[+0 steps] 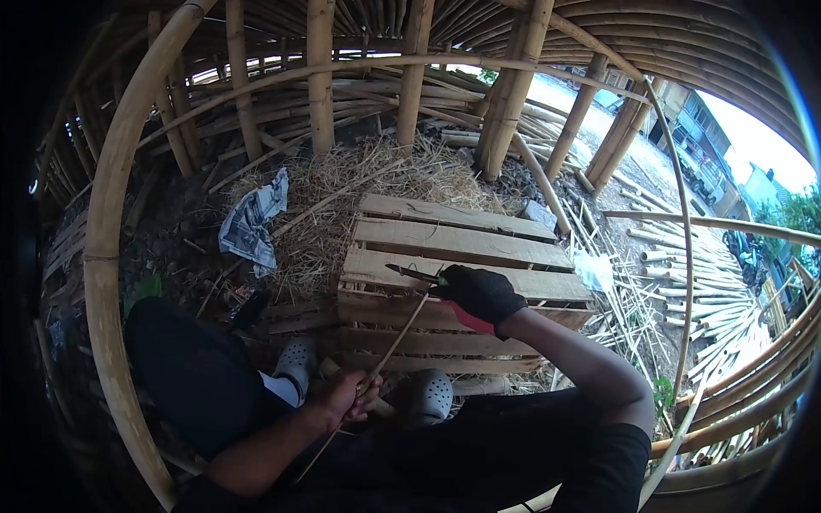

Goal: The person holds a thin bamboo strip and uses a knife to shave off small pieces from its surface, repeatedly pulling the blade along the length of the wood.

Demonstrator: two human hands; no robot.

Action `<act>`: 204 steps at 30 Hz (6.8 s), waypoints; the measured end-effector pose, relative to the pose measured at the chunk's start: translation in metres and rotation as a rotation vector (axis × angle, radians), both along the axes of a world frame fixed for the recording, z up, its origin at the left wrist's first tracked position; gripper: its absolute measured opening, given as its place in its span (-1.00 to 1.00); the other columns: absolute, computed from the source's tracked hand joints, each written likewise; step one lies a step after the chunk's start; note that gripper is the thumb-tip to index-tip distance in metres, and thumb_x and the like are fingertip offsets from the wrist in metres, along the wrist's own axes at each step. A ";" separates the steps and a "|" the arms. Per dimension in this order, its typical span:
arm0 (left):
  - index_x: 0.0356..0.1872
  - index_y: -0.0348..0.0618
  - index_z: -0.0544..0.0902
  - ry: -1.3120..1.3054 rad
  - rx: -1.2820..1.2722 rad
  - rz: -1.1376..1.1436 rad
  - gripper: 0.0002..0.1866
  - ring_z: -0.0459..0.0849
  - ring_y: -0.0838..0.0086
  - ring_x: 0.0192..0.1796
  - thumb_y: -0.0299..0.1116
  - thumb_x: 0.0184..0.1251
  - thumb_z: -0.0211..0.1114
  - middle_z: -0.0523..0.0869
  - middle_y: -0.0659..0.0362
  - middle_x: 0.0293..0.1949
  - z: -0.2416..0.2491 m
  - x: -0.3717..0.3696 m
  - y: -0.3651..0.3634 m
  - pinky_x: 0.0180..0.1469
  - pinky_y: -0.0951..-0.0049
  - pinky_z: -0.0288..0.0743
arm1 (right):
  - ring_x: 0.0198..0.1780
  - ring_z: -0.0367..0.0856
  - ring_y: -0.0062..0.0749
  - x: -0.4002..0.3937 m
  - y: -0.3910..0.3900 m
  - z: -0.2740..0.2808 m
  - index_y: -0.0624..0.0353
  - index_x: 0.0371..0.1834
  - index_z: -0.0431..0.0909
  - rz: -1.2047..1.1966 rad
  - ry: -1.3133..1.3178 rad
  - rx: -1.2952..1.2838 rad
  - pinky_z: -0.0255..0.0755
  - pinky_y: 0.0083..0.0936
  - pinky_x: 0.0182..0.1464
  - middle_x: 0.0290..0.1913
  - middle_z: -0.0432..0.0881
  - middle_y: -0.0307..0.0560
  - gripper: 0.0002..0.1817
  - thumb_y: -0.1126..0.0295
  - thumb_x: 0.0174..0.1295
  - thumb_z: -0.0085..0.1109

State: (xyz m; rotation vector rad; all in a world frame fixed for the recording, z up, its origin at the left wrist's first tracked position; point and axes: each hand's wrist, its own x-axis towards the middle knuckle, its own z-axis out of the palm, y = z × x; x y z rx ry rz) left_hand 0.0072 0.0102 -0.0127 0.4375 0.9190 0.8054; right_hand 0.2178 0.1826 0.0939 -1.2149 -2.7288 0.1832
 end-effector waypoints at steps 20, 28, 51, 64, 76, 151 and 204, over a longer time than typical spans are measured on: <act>-0.35 -0.03 0.39 0.004 0.005 -0.029 -0.71 0.13 0.65 -0.77 -0.15 0.46 -0.23 0.22 0.36 -0.75 0.001 0.005 -0.003 -0.75 0.61 -0.01 | -0.34 0.68 -0.14 0.048 0.054 0.012 -0.02 -0.26 0.66 -0.026 -0.138 0.530 0.49 -0.20 -0.33 -0.41 0.66 -0.10 -0.73 0.12 0.34 0.02; -0.35 -0.05 0.40 -0.007 0.018 -0.037 -0.72 0.15 0.65 -0.77 -0.17 0.45 -0.23 0.23 0.35 -0.74 0.000 0.004 -0.003 -0.75 0.61 0.02 | -0.26 0.69 -0.14 0.064 0.088 -0.030 -0.09 -0.11 0.62 -0.213 -0.279 0.479 0.53 -0.20 -0.28 -0.34 0.67 -0.08 -0.77 0.23 0.38 -0.05; -0.32 -0.06 0.42 0.016 -0.010 -0.040 -0.73 0.15 0.65 -0.75 -0.18 0.44 -0.19 0.23 0.35 -0.74 0.004 0.006 -0.004 -0.73 0.61 0.02 | -0.23 0.71 -0.25 0.070 0.054 0.012 -0.12 -0.13 0.69 -0.277 -0.502 0.491 0.52 -0.21 -0.25 -0.31 0.71 -0.20 -0.75 0.29 0.30 -0.03; -0.37 -0.10 0.47 0.012 0.007 0.018 -0.74 0.21 0.65 -0.75 -0.19 0.42 -0.06 0.29 0.33 -0.73 0.005 0.004 -0.004 -0.72 0.59 0.06 | -0.22 0.68 -0.05 0.001 -0.027 0.002 -0.02 -0.05 0.62 0.158 -0.192 -0.140 0.54 -0.21 -0.18 -0.30 0.68 0.00 -0.65 0.03 0.38 -0.03; -0.37 -0.06 0.53 0.559 0.112 0.112 -0.63 0.37 0.66 -0.77 0.00 0.47 0.02 0.45 0.30 -0.68 0.006 0.009 -0.007 -0.75 0.64 0.18 | -0.29 0.73 -0.35 -0.005 -0.042 -0.052 -0.05 -0.11 0.65 0.334 -0.085 -0.058 0.59 -0.40 -0.30 -0.33 0.73 -0.24 -0.80 0.26 0.32 0.04; -0.46 -0.06 0.52 0.293 0.017 0.148 -0.68 0.38 0.63 -0.75 -0.10 0.42 0.02 0.44 0.30 -0.71 0.005 0.007 -0.007 -0.73 0.62 0.18 | -0.44 0.69 -0.32 -0.010 -0.045 -0.060 -0.12 -0.25 0.63 0.369 -0.034 0.164 0.48 -0.33 -0.51 -0.43 0.67 -0.25 -0.75 0.00 0.29 0.11; -0.33 0.03 0.41 -0.046 0.014 -0.003 -0.76 0.11 0.67 -0.77 -0.16 0.43 -0.19 0.19 0.41 -0.76 0.003 0.001 -0.002 -0.74 0.62 -0.02 | -0.51 0.67 -0.23 -0.020 -0.040 -0.038 -0.06 -0.26 0.63 0.443 -0.252 0.277 0.47 -0.33 -0.59 -0.50 0.65 -0.20 -0.72 0.09 0.36 -0.02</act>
